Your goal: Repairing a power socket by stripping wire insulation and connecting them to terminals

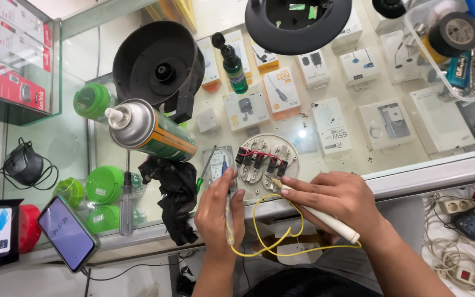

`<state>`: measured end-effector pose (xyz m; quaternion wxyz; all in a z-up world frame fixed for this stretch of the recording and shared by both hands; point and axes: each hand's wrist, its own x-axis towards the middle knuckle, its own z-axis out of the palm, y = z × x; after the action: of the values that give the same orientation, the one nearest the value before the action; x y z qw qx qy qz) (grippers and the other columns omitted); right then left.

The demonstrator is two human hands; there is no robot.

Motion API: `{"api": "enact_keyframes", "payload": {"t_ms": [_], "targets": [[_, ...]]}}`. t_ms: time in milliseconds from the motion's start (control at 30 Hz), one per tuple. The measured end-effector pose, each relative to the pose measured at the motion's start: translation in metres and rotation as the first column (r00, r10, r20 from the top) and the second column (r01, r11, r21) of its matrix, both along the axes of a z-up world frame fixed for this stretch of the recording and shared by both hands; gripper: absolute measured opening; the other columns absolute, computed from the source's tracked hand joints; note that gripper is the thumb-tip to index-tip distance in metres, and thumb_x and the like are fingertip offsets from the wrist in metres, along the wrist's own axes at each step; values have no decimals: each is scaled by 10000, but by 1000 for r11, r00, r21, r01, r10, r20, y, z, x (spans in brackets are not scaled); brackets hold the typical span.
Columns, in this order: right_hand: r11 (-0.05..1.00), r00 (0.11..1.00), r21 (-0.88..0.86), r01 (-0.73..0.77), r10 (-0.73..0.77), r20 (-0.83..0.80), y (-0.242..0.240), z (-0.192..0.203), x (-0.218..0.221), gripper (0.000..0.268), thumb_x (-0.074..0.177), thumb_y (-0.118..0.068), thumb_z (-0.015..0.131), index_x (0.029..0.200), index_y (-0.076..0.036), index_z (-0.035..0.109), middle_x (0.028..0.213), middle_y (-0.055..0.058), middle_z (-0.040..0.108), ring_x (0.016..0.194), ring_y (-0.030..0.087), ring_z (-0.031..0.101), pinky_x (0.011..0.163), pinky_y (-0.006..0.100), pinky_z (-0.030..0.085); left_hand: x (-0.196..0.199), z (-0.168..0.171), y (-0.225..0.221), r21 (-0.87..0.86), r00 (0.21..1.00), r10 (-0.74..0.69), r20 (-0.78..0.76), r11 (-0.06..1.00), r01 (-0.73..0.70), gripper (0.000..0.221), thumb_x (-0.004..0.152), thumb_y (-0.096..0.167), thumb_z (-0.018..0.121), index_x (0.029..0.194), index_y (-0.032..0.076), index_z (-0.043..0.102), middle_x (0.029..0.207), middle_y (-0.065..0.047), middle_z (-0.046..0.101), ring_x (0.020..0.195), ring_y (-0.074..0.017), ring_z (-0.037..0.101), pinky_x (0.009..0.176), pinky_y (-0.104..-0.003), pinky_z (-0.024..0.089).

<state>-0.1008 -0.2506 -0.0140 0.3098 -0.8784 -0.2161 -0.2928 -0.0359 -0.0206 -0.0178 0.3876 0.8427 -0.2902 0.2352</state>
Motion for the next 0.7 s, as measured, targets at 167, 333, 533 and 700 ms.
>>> {"api": "enact_keyframes", "payload": {"t_ms": [167, 333, 533, 700], "targets": [[985, 995, 147, -93, 98, -23, -2, 12, 1, 202, 963, -148, 676, 1153, -112, 736, 1222, 92, 756, 958, 220, 790, 819, 312, 611, 2, 1, -10, 88, 992, 124, 7, 988, -124, 296, 1036, 309, 581, 1215, 98, 688, 1203, -103, 735, 1016, -298, 687, 940, -395, 541], [844, 985, 529, -83, 149, -85, -13, -3, -7, 253, 969, -192, 648, 1195, -79, 663, 1192, 136, 754, 1127, 277, 784, 965, 296, 690, 1, -1, -11, -76, 990, 94, -103, 992, -102, 211, 1066, 178, 526, 1204, 98, 664, 1216, -101, 757, 1058, -235, 751, 938, -332, 587], [793, 861, 449, 411, -176, -478, 5, 14, 0, 281, 983, -167, 636, 1236, -122, 748, 888, 100, 804, 808, 242, 789, 784, 366, 601, 7, 0, -14, 83, 987, 109, -120, 992, -100, 279, 880, 285, 776, 1124, 200, 670, 1256, -69, 753, 1050, -290, 679, 878, -429, 485], [766, 741, 410, 496, -127, -659, 6, 14, 1, 306, 977, -262, 621, 1251, -156, 706, 1015, 138, 815, 922, 271, 790, 859, 447, 587, -8, 25, -34, -379, 946, -64, -318, 923, -65, 347, 843, 90, 815, 1147, 174, 668, 1007, -112, 808, 820, -278, 798, 750, -369, 620]]}}
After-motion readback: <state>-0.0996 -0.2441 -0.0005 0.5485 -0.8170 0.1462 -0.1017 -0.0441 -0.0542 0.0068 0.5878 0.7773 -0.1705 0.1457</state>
